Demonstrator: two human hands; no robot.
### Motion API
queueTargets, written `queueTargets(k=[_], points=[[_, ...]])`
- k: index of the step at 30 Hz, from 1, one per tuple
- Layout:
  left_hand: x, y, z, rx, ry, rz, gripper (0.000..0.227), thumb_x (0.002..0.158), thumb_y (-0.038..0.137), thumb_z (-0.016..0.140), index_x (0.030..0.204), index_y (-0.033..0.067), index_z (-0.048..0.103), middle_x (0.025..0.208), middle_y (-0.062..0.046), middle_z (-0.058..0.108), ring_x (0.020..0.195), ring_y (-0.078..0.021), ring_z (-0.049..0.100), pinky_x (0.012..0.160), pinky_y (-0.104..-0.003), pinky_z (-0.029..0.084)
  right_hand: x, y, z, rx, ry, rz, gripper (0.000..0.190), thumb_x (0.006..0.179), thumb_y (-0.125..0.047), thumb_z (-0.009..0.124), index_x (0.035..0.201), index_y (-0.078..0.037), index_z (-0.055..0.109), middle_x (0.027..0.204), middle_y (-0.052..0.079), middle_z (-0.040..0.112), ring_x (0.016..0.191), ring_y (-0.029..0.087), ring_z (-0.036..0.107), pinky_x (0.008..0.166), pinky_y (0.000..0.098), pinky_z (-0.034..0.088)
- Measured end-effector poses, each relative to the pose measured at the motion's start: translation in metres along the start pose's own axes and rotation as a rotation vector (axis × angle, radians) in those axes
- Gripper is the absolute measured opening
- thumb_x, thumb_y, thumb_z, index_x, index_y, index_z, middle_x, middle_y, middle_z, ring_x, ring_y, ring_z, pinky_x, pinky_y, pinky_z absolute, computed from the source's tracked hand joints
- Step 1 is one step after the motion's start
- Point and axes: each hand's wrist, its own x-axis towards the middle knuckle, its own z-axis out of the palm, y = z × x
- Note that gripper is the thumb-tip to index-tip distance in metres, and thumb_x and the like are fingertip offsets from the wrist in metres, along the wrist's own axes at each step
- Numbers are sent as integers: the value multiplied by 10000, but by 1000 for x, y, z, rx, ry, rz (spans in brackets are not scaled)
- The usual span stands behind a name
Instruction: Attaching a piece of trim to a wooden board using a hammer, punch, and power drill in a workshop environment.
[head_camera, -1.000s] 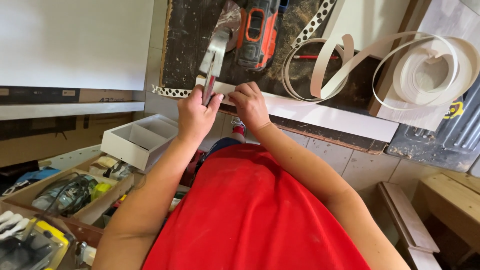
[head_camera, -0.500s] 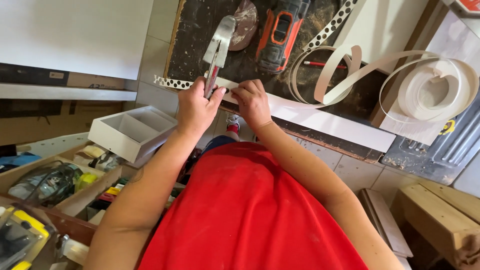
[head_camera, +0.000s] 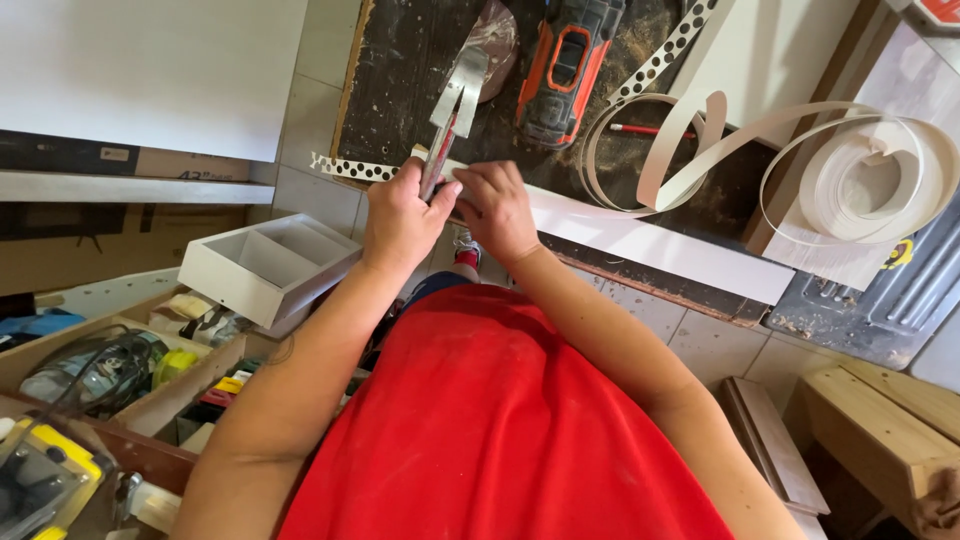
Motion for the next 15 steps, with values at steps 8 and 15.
queueTargets(k=[8,15], points=[[-3,-2,-5,-134,14,43,366,902,335,928,883,67,679,719,-124,754,630,-319,762,525,-387,583,-3,7,19,95,25,-15,142,982,-176,736,1108,-137,790,989,34,729,924,260,723,840,369,612],[-56,16,-111,-202,-253,-91,459,1154,290,483,737,116,567,512,-47,581,473,-224,610,545,-336,518,-7,11,22,94,22,-30,199,940,-203,806,1110,-104,778,1011,66,725,933,288,724,847,395,618]])
